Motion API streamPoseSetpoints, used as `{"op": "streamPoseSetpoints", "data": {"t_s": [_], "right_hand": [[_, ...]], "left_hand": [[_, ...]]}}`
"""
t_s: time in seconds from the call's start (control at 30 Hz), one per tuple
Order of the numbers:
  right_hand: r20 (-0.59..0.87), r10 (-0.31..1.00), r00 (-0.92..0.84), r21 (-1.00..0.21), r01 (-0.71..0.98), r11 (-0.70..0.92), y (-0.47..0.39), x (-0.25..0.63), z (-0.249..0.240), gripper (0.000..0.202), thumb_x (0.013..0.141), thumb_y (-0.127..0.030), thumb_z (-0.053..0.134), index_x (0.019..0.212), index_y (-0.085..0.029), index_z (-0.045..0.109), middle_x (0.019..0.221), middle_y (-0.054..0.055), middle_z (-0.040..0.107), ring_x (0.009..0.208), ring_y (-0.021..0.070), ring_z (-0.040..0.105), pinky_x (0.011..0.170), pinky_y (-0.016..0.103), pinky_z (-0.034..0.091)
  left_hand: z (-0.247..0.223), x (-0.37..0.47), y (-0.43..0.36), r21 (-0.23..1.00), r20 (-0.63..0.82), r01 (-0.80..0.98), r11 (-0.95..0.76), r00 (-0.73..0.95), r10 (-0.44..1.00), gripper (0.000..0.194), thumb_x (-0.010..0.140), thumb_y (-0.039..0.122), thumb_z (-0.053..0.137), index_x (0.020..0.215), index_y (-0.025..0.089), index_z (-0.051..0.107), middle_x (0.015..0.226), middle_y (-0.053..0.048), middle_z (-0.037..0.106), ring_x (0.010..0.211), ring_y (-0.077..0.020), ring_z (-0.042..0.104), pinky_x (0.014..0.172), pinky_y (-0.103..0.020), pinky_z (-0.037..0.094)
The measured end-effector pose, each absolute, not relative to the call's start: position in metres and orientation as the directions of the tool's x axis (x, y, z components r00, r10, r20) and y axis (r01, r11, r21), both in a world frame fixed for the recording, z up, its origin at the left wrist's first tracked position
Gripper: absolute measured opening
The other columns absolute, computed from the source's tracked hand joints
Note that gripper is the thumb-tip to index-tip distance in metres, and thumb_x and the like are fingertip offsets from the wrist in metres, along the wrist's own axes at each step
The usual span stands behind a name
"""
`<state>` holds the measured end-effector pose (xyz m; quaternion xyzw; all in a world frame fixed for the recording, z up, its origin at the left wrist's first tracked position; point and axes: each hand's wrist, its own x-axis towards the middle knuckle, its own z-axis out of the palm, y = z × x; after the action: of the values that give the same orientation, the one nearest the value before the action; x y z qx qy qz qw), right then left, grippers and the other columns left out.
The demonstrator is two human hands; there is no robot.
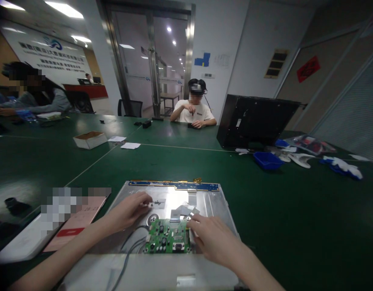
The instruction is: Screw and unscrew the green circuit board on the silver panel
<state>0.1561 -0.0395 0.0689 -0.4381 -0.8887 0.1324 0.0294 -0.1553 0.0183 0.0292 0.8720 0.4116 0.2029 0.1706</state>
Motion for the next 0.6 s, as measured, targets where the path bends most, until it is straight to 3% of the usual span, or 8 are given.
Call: {"op": "streamPoseSetpoints", "data": {"t_s": [0.13,0.27,0.4,0.5,0.6], "right_hand": [[-0.044,0.725,-0.688,0.003,0.725,0.688,-0.050,0.153,0.056,0.051,0.076,-0.006,0.056,0.125,-0.022,0.051,0.129,0.010,0.058,0.077,0.0233,0.067,0.055,0.033,0.047],[-0.011,0.609,-0.793,0.159,0.599,0.784,-0.050,0.151,0.044,0.043,0.084,-0.007,0.051,0.126,-0.016,0.050,0.128,0.013,0.060,0.070,0.0194,0.068,0.048,0.030,0.045],[0.074,0.580,-0.811,0.029,0.583,0.812,-0.043,0.160,0.041,0.036,0.088,-0.010,0.047,0.123,-0.017,0.053,0.122,0.009,0.065,0.076,0.0170,0.069,0.054,0.028,0.048],[0.156,0.649,-0.745,-0.163,0.628,0.761,-0.038,0.164,0.044,0.039,0.087,-0.010,0.047,0.124,-0.021,0.054,0.119,0.007,0.067,0.085,0.0169,0.068,0.065,0.028,0.050],[0.180,0.753,-0.633,-0.340,0.678,0.651,-0.034,0.159,0.049,0.033,0.088,-0.012,0.045,0.117,-0.022,0.060,0.101,0.005,0.072,0.081,0.0167,0.068,0.068,0.029,0.049]], "left_hand": [[0.041,-0.159,-0.010,0.466,0.175,0.633,-0.619,0.619,0.765,0.018,0.087,0.010,0.048,0.101,0.020,0.056,0.101,-0.006,0.059,0.092,-0.0214,0.055,0.076,-0.032,0.043],[0.043,-0.152,-0.025,0.473,0.132,0.563,-0.678,0.715,0.686,0.021,0.087,0.010,0.049,0.102,0.021,0.057,0.099,-0.005,0.060,0.093,-0.0218,0.054,0.081,-0.035,0.043],[0.039,-0.147,-0.023,0.489,0.158,0.540,-0.684,0.717,0.679,0.024,0.086,0.008,0.049,0.104,0.021,0.057,0.099,-0.005,0.061,0.093,-0.0216,0.054,0.081,-0.035,0.043],[0.035,-0.148,-0.019,0.513,0.193,0.515,-0.687,0.710,0.677,0.025,0.085,0.010,0.052,0.107,0.021,0.058,0.102,-0.005,0.062,0.094,-0.0216,0.055,0.081,-0.035,0.043],[0.030,-0.148,-0.015,0.572,0.209,0.516,-0.638,0.661,0.721,0.017,0.090,0.018,0.051,0.103,0.021,0.061,0.098,-0.005,0.064,0.090,-0.0201,0.057,0.079,-0.033,0.045]]}}
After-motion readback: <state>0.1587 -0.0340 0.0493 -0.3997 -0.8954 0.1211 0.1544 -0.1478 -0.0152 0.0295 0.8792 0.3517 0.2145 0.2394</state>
